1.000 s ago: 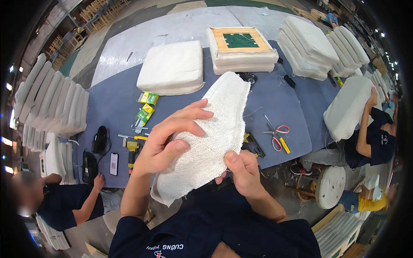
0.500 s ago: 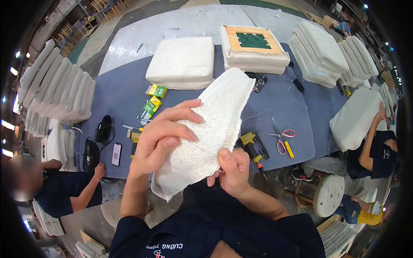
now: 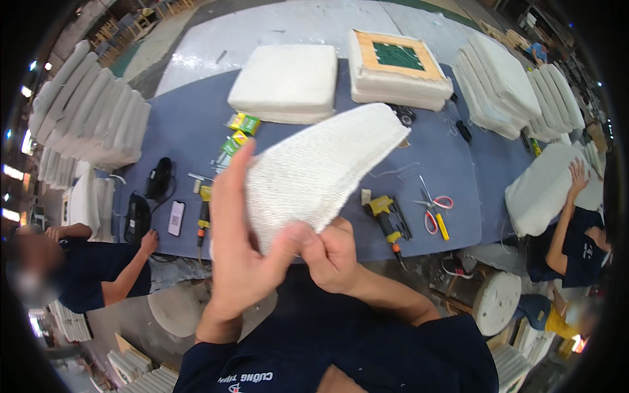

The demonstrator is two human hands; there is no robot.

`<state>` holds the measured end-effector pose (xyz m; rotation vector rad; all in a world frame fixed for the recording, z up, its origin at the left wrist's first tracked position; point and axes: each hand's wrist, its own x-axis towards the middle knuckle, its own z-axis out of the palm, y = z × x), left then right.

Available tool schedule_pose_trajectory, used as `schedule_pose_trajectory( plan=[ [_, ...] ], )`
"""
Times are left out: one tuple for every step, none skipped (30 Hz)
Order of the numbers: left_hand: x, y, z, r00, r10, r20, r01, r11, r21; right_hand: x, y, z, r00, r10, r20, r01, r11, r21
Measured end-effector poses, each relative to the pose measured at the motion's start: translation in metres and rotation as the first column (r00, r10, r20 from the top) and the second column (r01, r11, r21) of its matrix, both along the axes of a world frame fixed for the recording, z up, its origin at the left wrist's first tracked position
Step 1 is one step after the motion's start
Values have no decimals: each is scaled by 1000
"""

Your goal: The person wraps white fabric around foam cushion blocks and secures it using a staple gun. They trim excess fabric with scissors and flip the cushions to work on different sides. Other workers are visible nearby handling similar materials.

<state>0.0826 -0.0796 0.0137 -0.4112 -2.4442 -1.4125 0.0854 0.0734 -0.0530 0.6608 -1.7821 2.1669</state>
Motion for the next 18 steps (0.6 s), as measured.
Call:
schedule_pose_trajectory(
  plan=[
    [0,0,-3,999,4,53,-9,995,100,-3,9,-1,993,120,22,-121,992,44],
    [-2,-2,-7,1000,12,10,-13,998,61,-13,21,-6,967,243,80,-255,943,215],
    [-2,-5,-9,999,32,-24,-32,999,21,-27,32,-14,916,373,145,-400,846,352],
    [-3,-10,-14,995,53,-82,-59,996,-61,-36,43,-27,790,407,458,-587,717,376],
    [-6,-13,-16,987,71,-145,-93,984,-149,-59,62,-56,685,401,608,-722,484,495],
    [-8,-15,-16,986,69,-151,-92,985,-147,-80,82,-139,804,140,578,-579,406,707],
    [-10,-18,-19,986,66,-153,-88,986,-139,-102,103,-222,855,-136,501,-468,217,857],
    [-13,-19,-18,986,44,-160,-63,991,-119,-120,130,-295,831,-388,398,-426,16,904],
    [-11,-24,-17,984,49,-169,-76,985,-157,-124,128,-313,835,-495,241,-335,-110,936],
    [-9,-26,-14,981,55,-186,-92,977,-194,-127,132,-326,817,-573,59,-238,-242,941],
    [-11,-25,-11,978,33,-207,-79,973,-216,-122,145,-356,803,-595,-21,-176,-271,947],
    [-14,-21,-11,978,12,-206,-58,974,-219,-114,158,-386,781,-616,-102,-111,-299,948],
    [-15,-18,-11,978,14,-206,-64,969,-239,-114,156,-399,784,-613,-96,-63,-233,970],
    [-18,-16,-13,978,5,-209,-59,966,-253,-115,158,-409,779,-620,-94,-15,-169,985],
    [-21,-13,-15,973,-13,-231,-51,961,-272,-116,161,-413,774,-626,-93,29,-111,993],
    [-19,-14,-17,973,5,-232,-65,966,-249,-117,155,-403,781,-625,17,119,176,977],
    [-19,-15,-18,972,16,-235,-70,972,-224,-123,150,-392,732,-674,94,219,365,905],
    [-20,-14,-16,972,22,-236,-72,975,-209,-127,152,-375,685,-710,161,348,513,785]
  ],
)
